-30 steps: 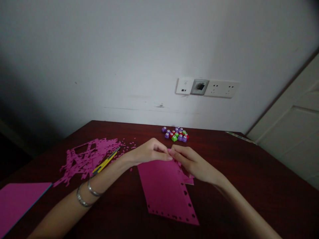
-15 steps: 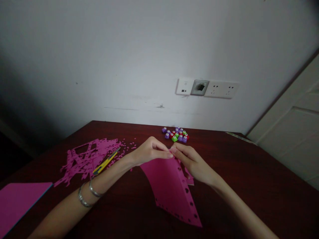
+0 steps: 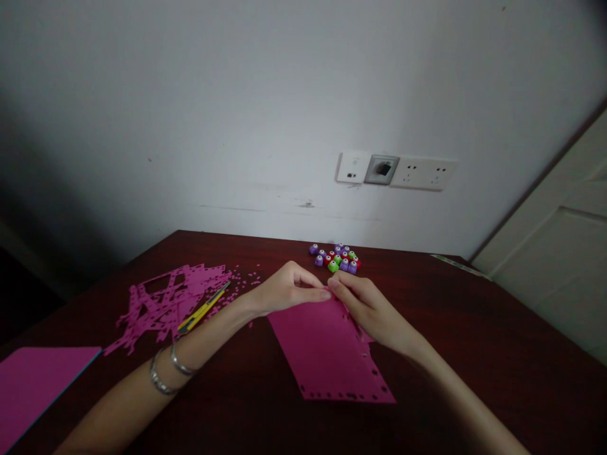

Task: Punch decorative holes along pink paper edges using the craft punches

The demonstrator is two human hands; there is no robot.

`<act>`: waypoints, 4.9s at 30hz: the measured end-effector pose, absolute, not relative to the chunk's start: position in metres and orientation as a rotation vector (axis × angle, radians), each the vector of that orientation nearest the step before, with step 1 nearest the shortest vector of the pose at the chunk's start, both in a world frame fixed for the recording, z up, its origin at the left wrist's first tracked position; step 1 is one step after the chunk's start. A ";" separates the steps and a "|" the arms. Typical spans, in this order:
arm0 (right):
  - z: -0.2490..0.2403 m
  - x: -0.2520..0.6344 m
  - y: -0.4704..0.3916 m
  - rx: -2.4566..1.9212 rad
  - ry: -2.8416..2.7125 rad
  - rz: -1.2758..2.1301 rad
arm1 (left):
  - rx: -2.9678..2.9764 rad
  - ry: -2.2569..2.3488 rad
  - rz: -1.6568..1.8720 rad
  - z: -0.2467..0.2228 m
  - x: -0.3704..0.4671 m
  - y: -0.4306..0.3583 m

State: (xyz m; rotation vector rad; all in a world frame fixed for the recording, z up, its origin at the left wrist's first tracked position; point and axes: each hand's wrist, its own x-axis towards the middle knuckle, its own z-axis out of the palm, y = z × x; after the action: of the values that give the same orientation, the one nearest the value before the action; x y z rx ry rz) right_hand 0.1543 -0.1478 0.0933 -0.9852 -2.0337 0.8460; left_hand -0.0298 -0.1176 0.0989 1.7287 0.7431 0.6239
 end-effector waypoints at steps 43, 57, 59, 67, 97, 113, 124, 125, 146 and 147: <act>0.105 0.164 -0.150 -1.030 -2.077 1.123 | 1.529 0.731 0.636 0.095 -0.029 -0.119; 0.103 0.157 -0.149 -1.029 -2.183 0.702 | 1.523 0.798 0.585 0.094 -0.027 -0.122; 0.102 0.159 -0.147 -1.036 -2.159 0.668 | 1.515 0.816 0.574 0.094 -0.027 -0.121; 0.107 0.164 -0.147 -1.108 -2.120 0.702 | 1.480 0.825 0.564 0.093 -0.029 -0.120; 0.121 0.197 -0.145 -1.187 -1.893 1.103 | 1.776 0.839 0.890 0.089 -0.052 -0.090; 0.117 0.172 -0.158 -0.976 -2.105 1.282 | 1.802 0.653 0.697 0.102 -0.028 -0.124; 0.115 0.168 -0.161 -0.893 -2.071 1.357 | 1.774 0.577 0.668 0.100 -0.026 -0.128; 0.116 0.168 -0.161 -0.902 -2.064 1.362 | 1.773 0.566 0.666 0.100 -0.026 -0.129; 0.117 0.166 -0.162 -0.864 -2.089 1.378 | 1.769 0.509 0.632 0.103 -0.026 -0.131; 0.118 0.166 -0.162 -0.871 -2.091 1.374 | 1.763 0.510 0.631 0.103 -0.026 -0.131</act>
State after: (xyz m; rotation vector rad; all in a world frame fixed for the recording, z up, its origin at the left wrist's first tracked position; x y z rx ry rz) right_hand 0.1657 -0.1623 0.1176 -0.8705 -2.0908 1.3739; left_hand -0.0262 -0.1310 0.1032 1.7628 0.5101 0.6311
